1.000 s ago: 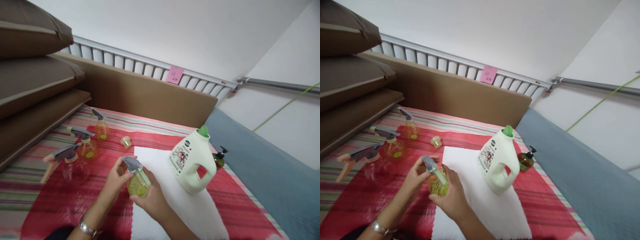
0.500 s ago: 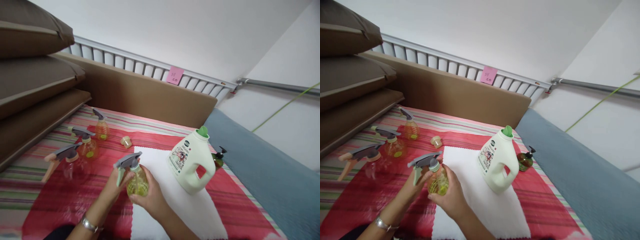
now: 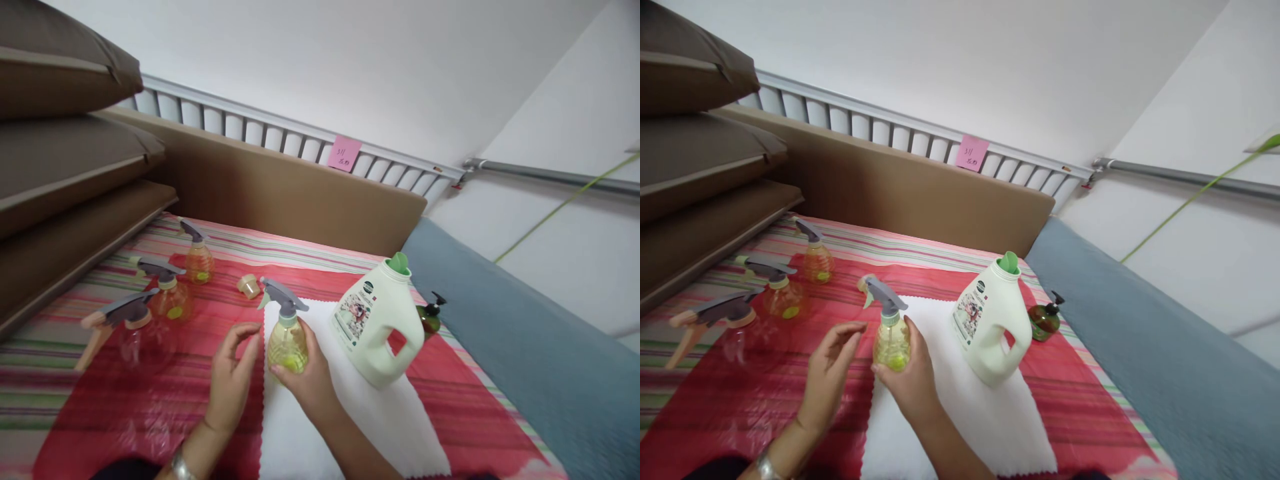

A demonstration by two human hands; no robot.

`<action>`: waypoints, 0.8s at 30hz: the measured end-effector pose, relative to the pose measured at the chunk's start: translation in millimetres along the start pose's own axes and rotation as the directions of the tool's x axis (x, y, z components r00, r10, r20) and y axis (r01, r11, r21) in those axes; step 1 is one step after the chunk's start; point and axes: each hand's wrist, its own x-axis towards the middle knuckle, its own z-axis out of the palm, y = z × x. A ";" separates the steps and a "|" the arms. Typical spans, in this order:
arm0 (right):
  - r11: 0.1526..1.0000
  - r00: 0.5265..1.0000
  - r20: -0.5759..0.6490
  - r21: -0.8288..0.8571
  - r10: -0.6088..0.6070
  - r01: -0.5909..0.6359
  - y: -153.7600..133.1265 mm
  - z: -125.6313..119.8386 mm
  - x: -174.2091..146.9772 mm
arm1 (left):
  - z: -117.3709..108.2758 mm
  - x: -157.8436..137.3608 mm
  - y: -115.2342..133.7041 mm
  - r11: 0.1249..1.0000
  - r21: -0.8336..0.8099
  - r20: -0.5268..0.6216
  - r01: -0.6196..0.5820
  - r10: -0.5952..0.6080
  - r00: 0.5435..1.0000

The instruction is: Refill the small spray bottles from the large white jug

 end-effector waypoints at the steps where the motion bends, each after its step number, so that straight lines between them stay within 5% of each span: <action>1: 0.998 0.999 -0.019 -0.055 -0.036 0.035 4.2 2.6 -0.9 | 1.0 -3.1 1.7 0.995 0.072 0.017 -0.067 0.066 0.998; 4: 0.975 0.989 -0.040 -0.177 -0.140 0.131 12.3 11.7 -5.8 | 3.1 -7.3 4.9 0.971 0.185 0.017 -0.149 0.148 0.989; 10: 0.941 0.973 0.011 -0.255 -0.229 0.224 9.4 23.8 -13.0 | -0.9 -2.3 5.5 0.986 0.138 -0.049 -0.095 0.102 0.994; 18: 0.963 0.987 -0.012 -0.222 -0.161 0.155 6.4 21.3 -9.4 | -1.6 -3.7 8.5 0.999 0.047 0.148 -0.017 0.010 0.989; 24: 0.931 0.974 0.005 -0.290 -0.228 0.219 2.5 22.2 -15.2 | -1.2 -3.2 0.0 0.999 0.037 0.023 -0.014 0.013 1.000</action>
